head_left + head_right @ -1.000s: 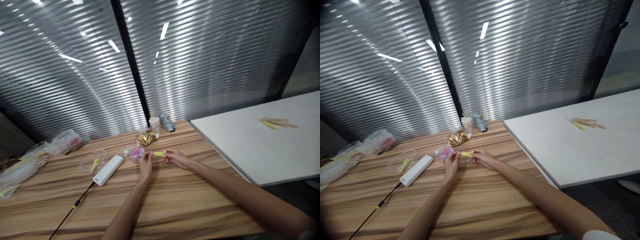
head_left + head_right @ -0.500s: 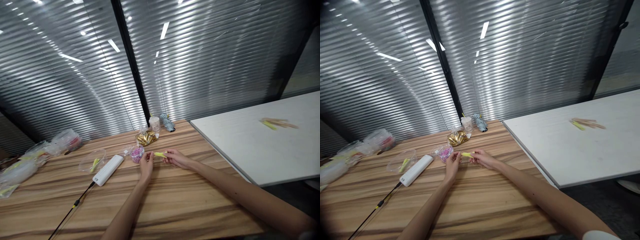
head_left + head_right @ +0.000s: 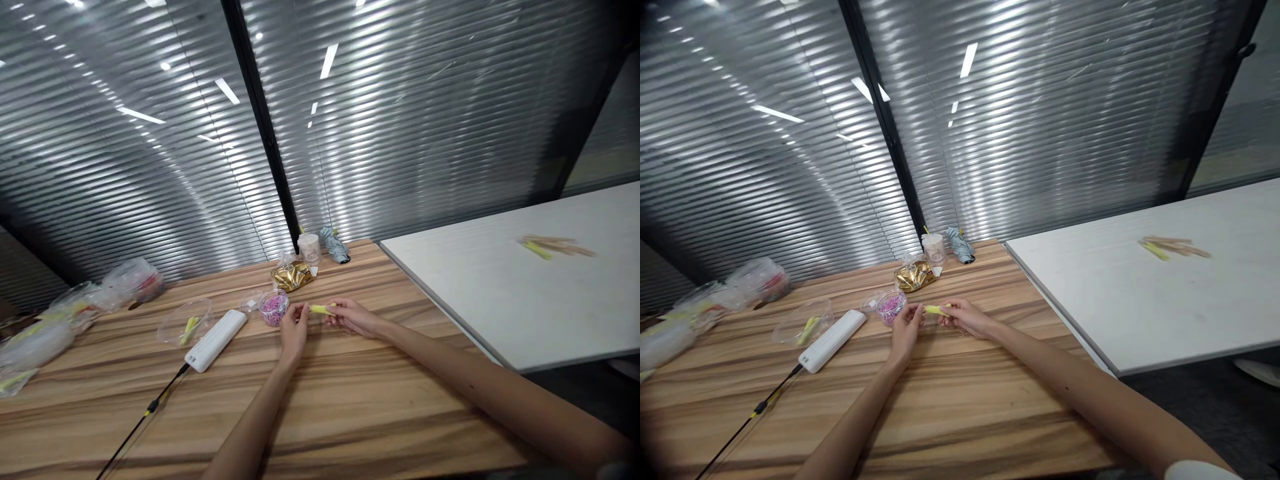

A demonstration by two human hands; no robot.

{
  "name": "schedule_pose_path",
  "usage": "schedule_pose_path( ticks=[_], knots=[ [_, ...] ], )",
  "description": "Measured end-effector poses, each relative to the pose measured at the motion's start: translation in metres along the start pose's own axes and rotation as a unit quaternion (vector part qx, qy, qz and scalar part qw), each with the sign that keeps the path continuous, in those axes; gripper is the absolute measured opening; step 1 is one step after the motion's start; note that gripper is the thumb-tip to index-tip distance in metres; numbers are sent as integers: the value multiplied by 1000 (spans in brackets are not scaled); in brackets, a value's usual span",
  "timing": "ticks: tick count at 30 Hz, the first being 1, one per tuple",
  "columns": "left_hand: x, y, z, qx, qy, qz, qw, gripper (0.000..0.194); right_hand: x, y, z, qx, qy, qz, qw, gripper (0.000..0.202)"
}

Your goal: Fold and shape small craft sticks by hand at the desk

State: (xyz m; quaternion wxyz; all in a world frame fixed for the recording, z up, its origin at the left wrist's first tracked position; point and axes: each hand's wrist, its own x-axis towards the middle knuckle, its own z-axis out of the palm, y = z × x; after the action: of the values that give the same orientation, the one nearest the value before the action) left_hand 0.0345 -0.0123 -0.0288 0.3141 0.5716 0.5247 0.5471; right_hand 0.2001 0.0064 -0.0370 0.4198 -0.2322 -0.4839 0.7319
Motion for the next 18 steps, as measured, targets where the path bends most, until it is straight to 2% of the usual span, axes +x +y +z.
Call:
schedule_pose_path(
  ticks=[18],
  knots=[
    [-1,7,0,-22,2,-9,1000,31,-2,-3,3,-5,8,4,1000,24]
  ],
)
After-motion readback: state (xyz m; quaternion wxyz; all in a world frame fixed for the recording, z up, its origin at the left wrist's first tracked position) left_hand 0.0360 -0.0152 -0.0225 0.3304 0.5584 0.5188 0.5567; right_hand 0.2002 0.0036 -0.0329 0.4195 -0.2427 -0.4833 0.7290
